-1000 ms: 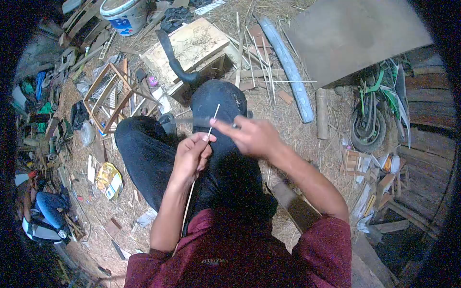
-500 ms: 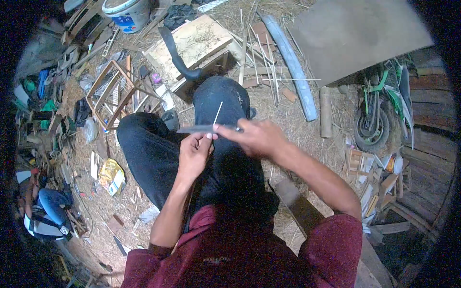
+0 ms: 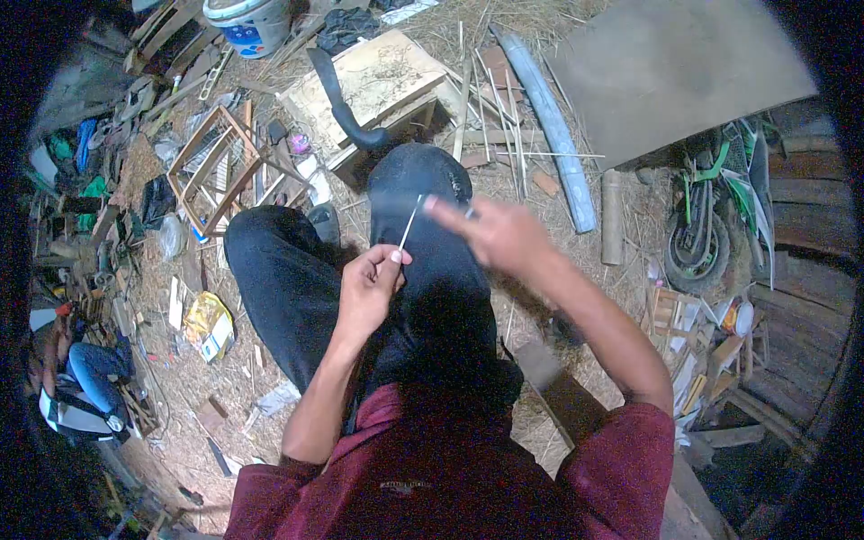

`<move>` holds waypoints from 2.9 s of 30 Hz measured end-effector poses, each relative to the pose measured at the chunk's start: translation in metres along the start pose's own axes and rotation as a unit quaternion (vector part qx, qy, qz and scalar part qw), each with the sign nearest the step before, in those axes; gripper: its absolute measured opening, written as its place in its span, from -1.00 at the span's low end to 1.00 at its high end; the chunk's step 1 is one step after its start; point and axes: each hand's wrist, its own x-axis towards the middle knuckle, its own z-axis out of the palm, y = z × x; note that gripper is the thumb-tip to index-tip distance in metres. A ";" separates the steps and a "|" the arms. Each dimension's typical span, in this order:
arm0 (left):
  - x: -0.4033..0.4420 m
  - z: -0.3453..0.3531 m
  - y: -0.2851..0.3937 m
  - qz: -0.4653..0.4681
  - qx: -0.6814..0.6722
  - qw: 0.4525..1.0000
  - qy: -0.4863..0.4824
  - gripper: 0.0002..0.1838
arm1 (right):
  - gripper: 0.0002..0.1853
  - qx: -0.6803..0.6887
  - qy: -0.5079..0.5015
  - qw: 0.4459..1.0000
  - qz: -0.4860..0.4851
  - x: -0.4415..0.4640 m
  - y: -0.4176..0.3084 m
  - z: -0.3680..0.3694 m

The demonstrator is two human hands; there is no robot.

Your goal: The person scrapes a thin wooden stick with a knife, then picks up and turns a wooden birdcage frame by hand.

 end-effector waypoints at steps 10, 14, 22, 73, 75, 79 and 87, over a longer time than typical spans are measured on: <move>-0.001 0.003 -0.009 0.003 0.006 1.000 0.002 -0.78 | -0.33 -0.002 -0.027 1.000 0.000 0.002 0.001 -0.012; -0.002 0.005 -0.005 -0.003 0.002 1.000 0.002 -0.79 | -0.34 0.013 -0.009 0.999 -0.043 0.000 -0.009 -0.003; -0.001 0.001 -0.009 0.008 0.004 1.000 0.003 -0.79 | -0.33 0.016 -0.024 0.999 -0.027 0.002 -0.006 -0.002; 0.025 0.002 0.007 -0.085 -0.123 0.987 -0.064 -0.71 | -0.29 0.029 0.004 1.000 0.005 0.002 -0.006 0.003; 0.023 0.002 0.008 -0.089 -0.125 0.986 -0.065 -0.71 | -0.38 0.022 0.038 0.993 0.108 0.008 0.023 0.004; 0.021 0.000 0.010 -0.106 -0.147 0.981 -0.065 -0.72 | -0.54 0.176 0.166 0.951 0.192 0.012 0.040 0.004; 0.019 -0.003 0.013 -0.087 -0.161 0.980 -0.072 -0.73 | -0.71 0.513 0.202 0.744 0.378 0.024 0.018 0.015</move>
